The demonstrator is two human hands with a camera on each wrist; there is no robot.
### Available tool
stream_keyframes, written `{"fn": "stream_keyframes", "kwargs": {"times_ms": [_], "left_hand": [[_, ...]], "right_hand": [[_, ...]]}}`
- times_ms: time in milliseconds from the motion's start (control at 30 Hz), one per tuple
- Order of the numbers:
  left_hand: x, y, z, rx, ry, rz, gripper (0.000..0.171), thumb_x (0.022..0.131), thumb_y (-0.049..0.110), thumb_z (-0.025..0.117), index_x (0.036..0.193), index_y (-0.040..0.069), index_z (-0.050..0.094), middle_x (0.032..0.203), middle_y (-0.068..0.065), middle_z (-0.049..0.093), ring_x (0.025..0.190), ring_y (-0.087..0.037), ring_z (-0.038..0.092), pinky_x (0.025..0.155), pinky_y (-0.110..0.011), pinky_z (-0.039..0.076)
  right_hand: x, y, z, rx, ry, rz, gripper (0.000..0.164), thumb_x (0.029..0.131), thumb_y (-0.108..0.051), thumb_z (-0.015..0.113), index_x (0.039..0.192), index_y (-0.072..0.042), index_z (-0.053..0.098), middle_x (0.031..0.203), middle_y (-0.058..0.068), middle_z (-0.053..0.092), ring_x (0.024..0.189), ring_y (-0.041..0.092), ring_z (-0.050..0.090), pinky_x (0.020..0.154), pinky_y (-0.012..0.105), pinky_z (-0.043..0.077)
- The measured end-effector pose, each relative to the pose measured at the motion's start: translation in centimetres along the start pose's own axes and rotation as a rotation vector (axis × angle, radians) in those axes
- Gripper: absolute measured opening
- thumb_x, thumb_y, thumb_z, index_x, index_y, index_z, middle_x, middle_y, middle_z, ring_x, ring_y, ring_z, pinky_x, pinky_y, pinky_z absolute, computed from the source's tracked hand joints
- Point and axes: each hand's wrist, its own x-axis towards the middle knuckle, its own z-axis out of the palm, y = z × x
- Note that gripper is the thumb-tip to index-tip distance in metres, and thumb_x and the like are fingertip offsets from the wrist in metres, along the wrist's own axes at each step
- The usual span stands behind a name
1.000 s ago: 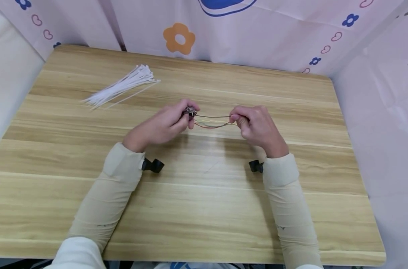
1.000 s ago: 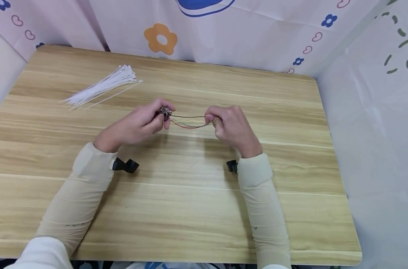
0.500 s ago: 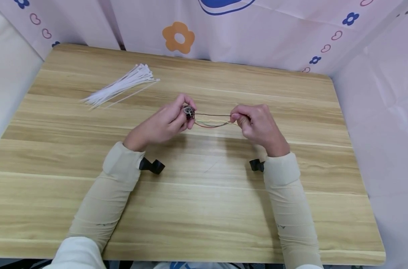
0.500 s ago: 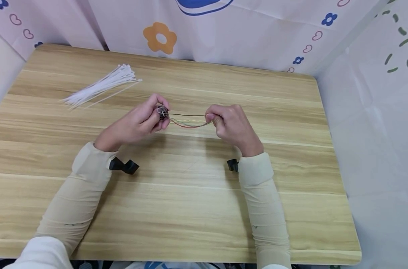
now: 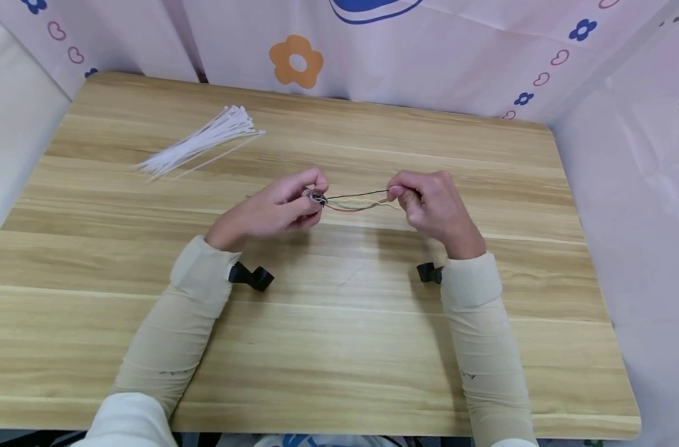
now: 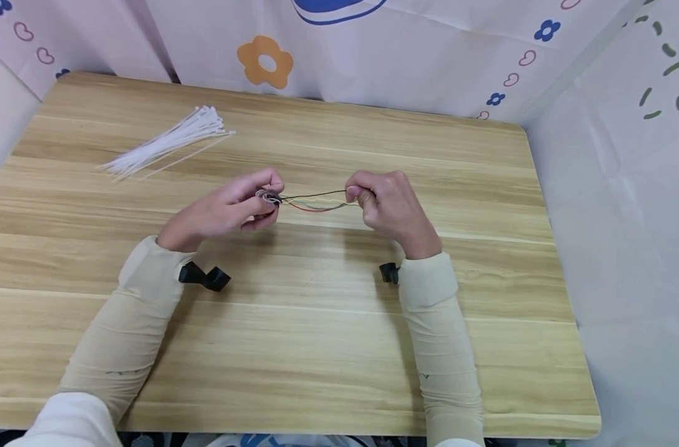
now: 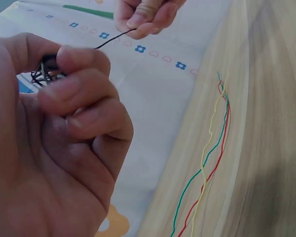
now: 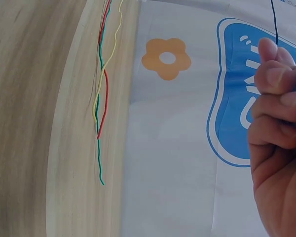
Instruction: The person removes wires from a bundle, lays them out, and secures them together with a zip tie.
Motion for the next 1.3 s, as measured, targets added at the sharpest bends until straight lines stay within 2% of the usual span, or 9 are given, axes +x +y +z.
{"fn": "stream_keyframes", "kwargs": {"times_ms": [133,300,500,733,833,933,1133,1233,1300], "left_hand": [[-0.2,-0.2,-0.5,-0.025,-0.023,-0.030,0.009,0.109,0.007,0.047,0.112,0.000,0.050,0.066,-0.009,0.059,0.049,-0.015,0.044,0.046,-0.028,0.037],[-0.1,-0.5,-0.7,-0.018,-0.021,0.015,0.017,0.112,0.012,0.049,0.116,-0.002,0.058,0.071,-0.010,0.063,0.052,-0.015,0.046,0.047,-0.027,0.038],[0.2,-0.7,-0.7,0.059,0.030,0.062,0.030,0.115,0.015,0.041,0.094,0.001,0.056,0.069,-0.010,0.054,0.052,-0.015,0.040,0.047,-0.026,0.034],[0.5,-0.5,-0.5,0.148,-0.046,0.019,0.039,0.116,0.016,0.036,0.085,0.004,0.055,0.069,-0.009,0.057,0.054,-0.015,0.044,0.051,-0.025,0.038],[0.5,-0.5,-0.5,0.174,-0.036,0.005,0.038,0.116,0.016,0.036,0.089,0.003,0.059,0.075,-0.014,0.063,0.060,-0.018,0.053,0.056,-0.028,0.046],[0.4,-0.6,-0.5,0.160,0.025,0.005,0.033,0.116,0.016,0.038,0.097,0.001,0.061,0.084,-0.018,0.067,0.067,-0.021,0.058,0.062,-0.030,0.052],[0.2,-0.6,-0.7,0.134,0.150,0.022,0.015,0.110,0.005,0.039,0.115,0.000,0.052,0.096,-0.016,0.070,0.067,-0.020,0.053,0.058,-0.026,0.045],[0.3,-0.7,-0.8,0.085,0.170,0.035,0.028,0.104,-0.005,0.033,0.129,0.002,0.042,0.097,-0.021,0.070,0.064,-0.022,0.049,0.055,-0.026,0.041],[0.4,-0.8,-0.7,0.082,0.160,0.060,0.035,0.100,-0.010,0.030,0.129,0.000,0.047,0.097,-0.023,0.069,0.069,-0.027,0.052,0.059,-0.027,0.042]], "right_hand": [[-0.1,0.0,-0.1,-0.009,0.002,0.016,0.019,0.098,0.007,0.065,0.084,-0.002,0.075,0.071,0.005,0.071,0.052,0.009,0.045,0.054,0.016,0.035],[-0.1,0.0,-0.1,-0.017,0.008,0.029,0.019,0.097,0.008,0.064,0.085,-0.002,0.075,0.072,0.006,0.071,0.052,0.010,0.044,0.053,0.016,0.034],[0.0,-0.2,-0.1,-0.019,-0.006,0.021,0.021,0.098,0.007,0.062,0.085,-0.003,0.075,0.072,0.005,0.071,0.052,0.010,0.044,0.053,0.018,0.035],[-0.2,0.3,-0.4,-0.040,-0.006,0.058,0.021,0.098,0.007,0.062,0.085,-0.003,0.075,0.070,0.006,0.070,0.051,0.010,0.042,0.052,0.018,0.033],[-0.2,0.4,-0.3,-0.051,-0.015,0.070,0.022,0.097,0.007,0.061,0.084,-0.004,0.075,0.069,0.006,0.069,0.052,0.010,0.043,0.053,0.019,0.033],[-0.2,0.4,0.1,-0.045,-0.038,0.071,0.024,0.096,0.008,0.059,0.083,-0.004,0.074,0.068,0.008,0.067,0.053,0.011,0.043,0.054,0.020,0.034],[0.0,0.0,1.0,-0.045,-0.113,0.062,0.025,0.098,0.005,0.058,0.083,-0.005,0.075,0.069,0.008,0.069,0.051,0.011,0.041,0.054,0.025,0.036],[0.2,-0.2,1.4,-0.052,-0.144,0.057,0.025,0.099,0.004,0.058,0.083,-0.007,0.075,0.068,0.007,0.069,0.051,0.010,0.040,0.054,0.026,0.036],[0.2,-0.2,1.6,-0.053,-0.159,0.056,0.026,0.099,0.004,0.057,0.084,-0.007,0.074,0.068,0.007,0.069,0.051,0.009,0.040,0.053,0.027,0.035]]}}
